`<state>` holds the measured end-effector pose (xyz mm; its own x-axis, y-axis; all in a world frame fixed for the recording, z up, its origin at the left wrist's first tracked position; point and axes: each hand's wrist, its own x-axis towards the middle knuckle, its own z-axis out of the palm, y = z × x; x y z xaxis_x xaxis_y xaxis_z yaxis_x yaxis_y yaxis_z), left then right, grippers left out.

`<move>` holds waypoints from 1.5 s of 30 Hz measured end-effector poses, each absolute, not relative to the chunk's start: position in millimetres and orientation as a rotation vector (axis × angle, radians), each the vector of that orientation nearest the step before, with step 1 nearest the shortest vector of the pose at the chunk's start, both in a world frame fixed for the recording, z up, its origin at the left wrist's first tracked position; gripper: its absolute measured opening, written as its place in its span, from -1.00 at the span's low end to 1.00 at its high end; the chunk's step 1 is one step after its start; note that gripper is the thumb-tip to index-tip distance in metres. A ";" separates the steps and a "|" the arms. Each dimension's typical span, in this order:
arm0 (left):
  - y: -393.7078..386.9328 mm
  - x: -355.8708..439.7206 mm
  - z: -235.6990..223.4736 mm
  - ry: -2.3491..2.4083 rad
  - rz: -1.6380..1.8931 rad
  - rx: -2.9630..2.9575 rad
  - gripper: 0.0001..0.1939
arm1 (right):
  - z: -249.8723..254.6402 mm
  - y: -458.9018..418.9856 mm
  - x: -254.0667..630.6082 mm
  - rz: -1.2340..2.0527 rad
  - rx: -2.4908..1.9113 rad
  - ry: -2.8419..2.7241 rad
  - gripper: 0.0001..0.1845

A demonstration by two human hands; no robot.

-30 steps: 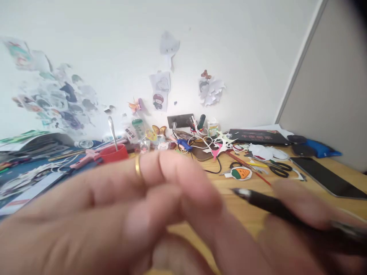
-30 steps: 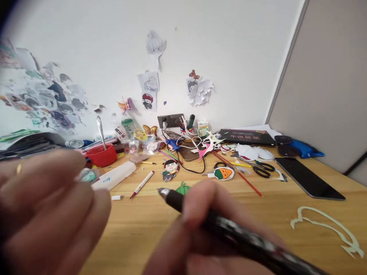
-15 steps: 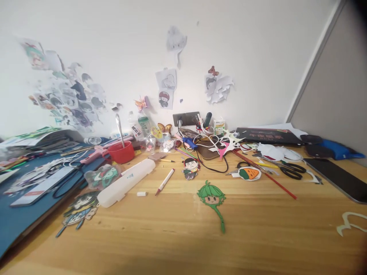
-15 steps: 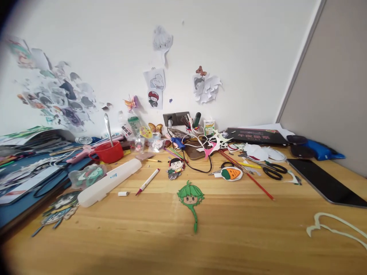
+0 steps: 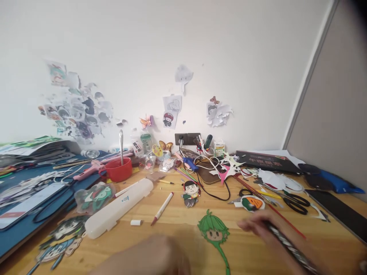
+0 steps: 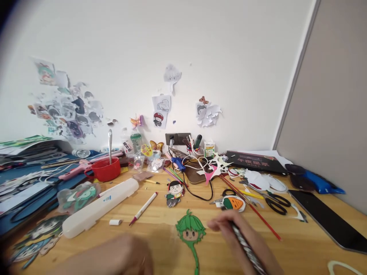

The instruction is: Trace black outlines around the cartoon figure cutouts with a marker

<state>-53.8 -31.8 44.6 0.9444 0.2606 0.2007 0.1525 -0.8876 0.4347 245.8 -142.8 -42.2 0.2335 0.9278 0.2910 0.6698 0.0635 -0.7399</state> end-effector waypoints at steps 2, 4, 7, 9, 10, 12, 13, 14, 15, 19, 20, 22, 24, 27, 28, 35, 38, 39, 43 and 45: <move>-20.1 -39.1 36.4 0.360 0.353 2.719 -0.87 | -11.4 -117.3 225.8 0.466 -1.642 -1.582 -0.86; -5.9 -22.2 28.4 0.427 0.392 2.740 -0.83 | 7.0 -96.4 208.8 0.511 -1.625 -1.627 -0.83; 10.6 -2.1 17.6 0.402 0.435 2.733 -0.83 | 12.1 -76.5 195.3 0.554 -1.633 -1.703 -0.83; 15.5 5.2 11.8 0.351 0.446 2.734 -0.82 | 6.7 -69.4 193.7 0.559 -1.658 -1.742 -0.83; 16.5 7.3 9.3 0.324 0.448 2.733 -0.81 | 3.1 -67.0 194.2 0.555 -1.665 -1.762 -0.83; 17.3 9.9 5.4 0.274 0.445 2.726 -0.81 | -3.2 -63.9 196.0 0.529 -1.649 -1.808 -0.83; 17.6 11.0 3.9 0.249 0.439 2.719 -0.81 | -5.5 -62.9 196.7 0.508 -1.630 -1.840 -0.84; 18.3 12.1 2.9 0.225 0.430 2.708 -0.81 | -6.9 -62.3 197.2 0.481 -1.608 -1.868 -0.85; 19.2 13.5 2.1 0.203 0.422 2.696 -0.81 | -7.4 -61.9 197.4 0.461 -1.595 -1.884 -0.85; 24.4 20.3 0.1 0.164 0.398 2.632 -0.82 | 0.5 -64.9 198.1 0.471 -1.596 -1.844 -0.84; 25.7 21.9 -0.6 0.171 0.397 2.615 -0.83 | 4.1 -67.1 198.5 0.472 -1.594 -1.807 -0.83; 28.0 24.7 -2.9 0.202 0.401 2.579 -0.86 | 11.4 -73.3 198.8 0.479 -1.613 -1.657 -0.78; 30.0 26.7 -5.7 0.246 0.408 2.536 -0.88 | 16.1 -80.1 196.8 0.620 -1.620 -1.540 -0.70; 32.3 27.6 -8.4 0.289 0.389 2.471 -0.86 | 15.4 -85.9 187.7 0.868 -1.594 -1.407 -0.68; 32.7 27.3 -8.5 0.292 0.376 2.454 -0.85 | 13.4 -86.1 183.8 0.954 -1.577 -1.380 -0.72; 26.8 24.3 -5.4 0.360 0.333 2.434 -0.85 | -3.8 -76.2 174.0 1.076 -1.570 -1.301 -0.85; 22.2 24.8 -6.7 0.431 0.355 2.443 -0.89 | -7.8 -75.8 179.2 0.974 -1.579 -1.341 -0.79; 20.6 24.9 -7.0 0.452 0.364 2.444 -0.89 | -8.3 -76.6 180.5 0.946 -1.589 -1.353 -0.78; 14.9 24.5 -6.6 0.529 0.387 2.466 -0.87 | -8.1 -81.0 181.5 0.879 -1.607 -1.444 -0.76; 12.8 24.1 -6.1 0.566 0.381 2.471 -0.87 | -7.6 -82.3 180.8 0.859 -1.612 -1.486 -0.75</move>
<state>24.1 12.8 -6.1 0.8699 0.4722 0.1427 0.3098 -0.7480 0.5869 180.8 -82.3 -7.6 0.0934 0.9954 0.0206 0.4788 -0.0267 -0.8775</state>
